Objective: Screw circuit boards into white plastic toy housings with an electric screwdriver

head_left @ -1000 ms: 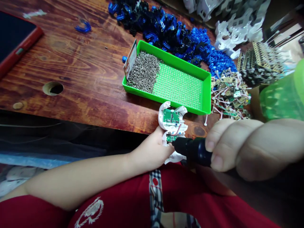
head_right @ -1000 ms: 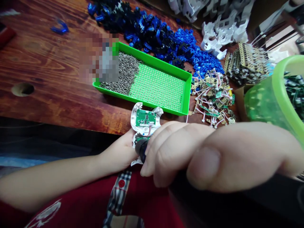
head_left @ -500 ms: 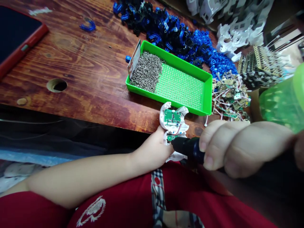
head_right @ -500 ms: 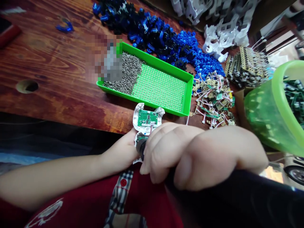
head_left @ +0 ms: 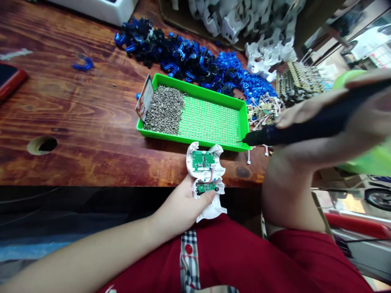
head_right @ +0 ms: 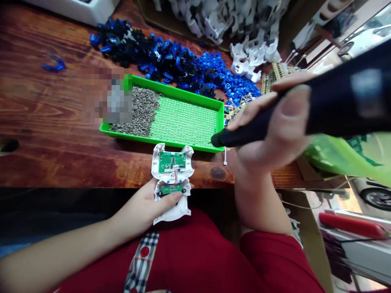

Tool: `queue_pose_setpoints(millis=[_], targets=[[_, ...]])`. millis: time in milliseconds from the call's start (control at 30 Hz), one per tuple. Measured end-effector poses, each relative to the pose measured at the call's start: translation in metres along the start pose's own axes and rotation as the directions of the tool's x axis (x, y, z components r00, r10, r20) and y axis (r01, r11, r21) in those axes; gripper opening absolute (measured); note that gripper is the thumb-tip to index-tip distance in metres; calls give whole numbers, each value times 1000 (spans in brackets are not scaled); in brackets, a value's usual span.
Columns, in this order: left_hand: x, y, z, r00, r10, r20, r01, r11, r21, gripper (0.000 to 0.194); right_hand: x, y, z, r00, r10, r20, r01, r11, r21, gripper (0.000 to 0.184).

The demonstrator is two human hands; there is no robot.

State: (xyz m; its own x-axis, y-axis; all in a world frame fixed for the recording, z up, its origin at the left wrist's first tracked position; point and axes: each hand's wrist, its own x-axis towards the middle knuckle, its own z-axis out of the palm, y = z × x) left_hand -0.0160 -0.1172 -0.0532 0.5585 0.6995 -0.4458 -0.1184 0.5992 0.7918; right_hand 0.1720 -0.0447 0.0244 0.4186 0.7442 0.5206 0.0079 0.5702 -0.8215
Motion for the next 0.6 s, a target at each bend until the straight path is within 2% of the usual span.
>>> queue_pose_setpoints(millis=[67,133,367,600], targets=[[0,0,0,1000,-23,-6,23,1000,0,53,5,12,6,980,-196,-34,194,980,-44,12],[0,-1,-1,999,-42,-12,43,999,7,51,9,24,7,964,-263,-43,259,961,-95,13],[1,-3,-3,998,-64,-14,64,998,-14,51,16,40,-1,973,-227,-39,220,965,-140,8],[0,-1,-2,998,-67,-10,67,997,-35,38,15,44,-1,973,-223,-57,212,965,-153,8]])
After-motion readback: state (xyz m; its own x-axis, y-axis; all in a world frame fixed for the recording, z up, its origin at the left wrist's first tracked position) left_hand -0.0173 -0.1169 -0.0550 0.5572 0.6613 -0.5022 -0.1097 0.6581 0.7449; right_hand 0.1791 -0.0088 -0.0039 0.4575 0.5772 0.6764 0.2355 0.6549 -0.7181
